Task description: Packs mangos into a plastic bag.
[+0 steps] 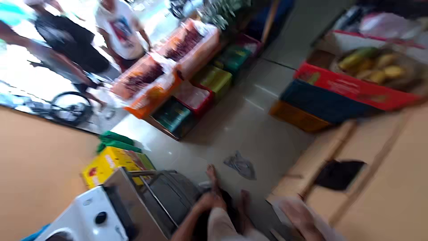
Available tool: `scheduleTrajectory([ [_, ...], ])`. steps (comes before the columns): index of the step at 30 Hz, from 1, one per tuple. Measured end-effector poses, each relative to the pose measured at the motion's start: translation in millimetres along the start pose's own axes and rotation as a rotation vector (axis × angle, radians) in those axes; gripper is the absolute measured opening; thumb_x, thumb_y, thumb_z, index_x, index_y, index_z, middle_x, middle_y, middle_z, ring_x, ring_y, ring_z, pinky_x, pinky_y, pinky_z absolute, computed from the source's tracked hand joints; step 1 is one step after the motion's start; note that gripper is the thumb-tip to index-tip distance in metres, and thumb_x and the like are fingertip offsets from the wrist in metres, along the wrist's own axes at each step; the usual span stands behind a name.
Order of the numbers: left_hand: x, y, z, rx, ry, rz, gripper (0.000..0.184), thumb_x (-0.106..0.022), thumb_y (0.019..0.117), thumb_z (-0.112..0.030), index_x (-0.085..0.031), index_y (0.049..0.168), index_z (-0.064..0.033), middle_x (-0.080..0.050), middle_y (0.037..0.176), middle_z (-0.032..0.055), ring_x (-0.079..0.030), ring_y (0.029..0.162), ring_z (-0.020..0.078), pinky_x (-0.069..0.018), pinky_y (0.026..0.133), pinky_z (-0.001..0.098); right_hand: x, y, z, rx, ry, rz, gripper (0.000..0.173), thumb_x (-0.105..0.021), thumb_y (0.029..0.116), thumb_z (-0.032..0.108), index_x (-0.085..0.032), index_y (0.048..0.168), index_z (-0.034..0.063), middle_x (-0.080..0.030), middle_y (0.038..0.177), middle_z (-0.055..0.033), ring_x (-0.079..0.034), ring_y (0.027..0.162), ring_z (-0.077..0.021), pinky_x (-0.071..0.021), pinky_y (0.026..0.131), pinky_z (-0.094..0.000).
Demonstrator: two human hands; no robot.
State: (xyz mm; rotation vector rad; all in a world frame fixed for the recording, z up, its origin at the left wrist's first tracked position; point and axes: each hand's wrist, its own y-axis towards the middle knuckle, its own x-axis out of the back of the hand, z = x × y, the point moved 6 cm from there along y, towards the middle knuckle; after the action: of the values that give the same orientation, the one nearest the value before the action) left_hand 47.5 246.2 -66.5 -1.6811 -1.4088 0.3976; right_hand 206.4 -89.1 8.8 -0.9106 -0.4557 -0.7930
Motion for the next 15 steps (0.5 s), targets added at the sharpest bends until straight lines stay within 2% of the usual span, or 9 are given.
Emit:
scheduleTrajectory([
  [2,64,3,-31,-0.088,-0.172,-0.134,0.040,-0.052,0.1066,-0.026,-0.062,0.135,0.0006,-0.068,0.127,0.0202,-0.066,0.118,0.0300,-0.0498,0.107,0.0501,16,68,117,-0.028,-0.224,0.215,0.034,-0.062,0.1008,0.027,-0.071,0.123,0.0030,-0.067,0.127,-0.0235,-0.062,0.123,-0.0390,-0.0461,0.107,-0.0596],
  [4,150,-11,-78,-0.291,-0.395,-0.397,0.041,-0.046,0.1081,-0.022,-0.058,0.136,0.0057,-0.068,0.124,0.0205,-0.068,0.113,0.0259,-0.0524,0.103,0.0437,14,106,238,0.122,-0.418,0.336,0.033,-0.065,0.0960,0.027,-0.071,0.119,0.0041,-0.066,0.125,-0.0248,-0.062,0.119,-0.0429,-0.0485,0.099,-0.0634],
  [6,228,-45,-119,-0.541,-0.573,-0.642,0.042,-0.039,0.1083,-0.019,-0.056,0.132,0.0104,-0.070,0.116,0.0184,-0.069,0.107,0.0219,-0.0546,0.101,0.0407,1,106,334,0.336,-0.587,0.391,0.034,-0.064,0.0937,0.026,-0.070,0.118,0.0022,-0.066,0.120,-0.0265,-0.065,0.112,-0.0450,-0.0503,0.092,-0.0652],
  [7,261,-62,-134,-0.649,-0.624,-0.723,0.042,-0.039,0.1081,-0.020,-0.056,0.131,0.0112,-0.070,0.116,0.0173,-0.069,0.108,0.0209,-0.0549,0.100,0.0403,-5,101,369,0.418,-0.647,0.404,0.036,-0.064,0.0939,0.025,-0.069,0.119,0.0005,-0.066,0.120,-0.0277,-0.064,0.112,-0.0464,-0.0498,0.092,-0.0664],
  [9,314,-86,-157,-0.770,-0.667,-0.773,0.045,-0.045,0.1064,-0.024,-0.052,0.136,0.0091,-0.066,0.126,0.0173,-0.066,0.115,0.0212,-0.0542,0.102,0.0400,-15,95,423,0.546,-0.725,0.401,0.035,-0.065,0.0935,0.020,-0.068,0.122,-0.0011,-0.067,0.121,-0.0286,-0.063,0.115,-0.0479,-0.0487,0.095,-0.0676],
  [11,353,-92,-174,-0.751,-0.567,-0.749,0.058,-0.059,0.0997,-0.031,-0.046,0.144,0.0038,-0.060,0.137,0.0174,-0.062,0.123,0.0225,-0.0536,0.102,0.0400,-28,95,462,0.592,-0.774,0.395,0.036,-0.066,0.0924,0.011,-0.066,0.125,-0.0042,-0.064,0.128,-0.0304,-0.057,0.125,-0.0493,-0.0439,0.103,-0.0678],
  [12,368,-87,-180,-0.690,-0.471,-0.716,0.065,-0.065,0.0970,-0.035,-0.046,0.146,0.0019,-0.059,0.138,0.0179,-0.061,0.124,0.0239,-0.0536,0.102,0.0414,-36,96,478,0.594,-0.796,0.394,0.036,-0.064,0.0932,0.006,-0.065,0.127,-0.0059,-0.062,0.131,-0.0306,-0.055,0.128,-0.0488,-0.0424,0.106,-0.0663],
  [14,389,-65,-184,-0.477,-0.296,-0.628,0.066,-0.069,0.0950,-0.046,-0.053,0.142,-0.0009,-0.066,0.126,0.0175,-0.066,0.115,0.0278,-0.0543,0.100,0.0482,-55,101,505,0.602,-0.818,0.357,0.030,-0.056,0.0968,0.000,-0.066,0.125,-0.0073,-0.063,0.132,-0.0286,-0.056,0.130,-0.0453,-0.0438,0.108,-0.0620],
  [15,402,-54,-181,-0.383,-0.228,-0.611,0.057,-0.066,0.0962,-0.048,-0.062,0.132,-0.0029,-0.071,0.116,0.0159,-0.068,0.109,0.0290,-0.0544,0.097,0.0519,-66,107,518,0.606,-0.836,0.357,0.030,-0.053,0.0979,-0.002,-0.065,0.124,-0.0081,-0.063,0.132,-0.0281,-0.056,0.130,-0.0443,-0.0445,0.108,-0.0607],
])
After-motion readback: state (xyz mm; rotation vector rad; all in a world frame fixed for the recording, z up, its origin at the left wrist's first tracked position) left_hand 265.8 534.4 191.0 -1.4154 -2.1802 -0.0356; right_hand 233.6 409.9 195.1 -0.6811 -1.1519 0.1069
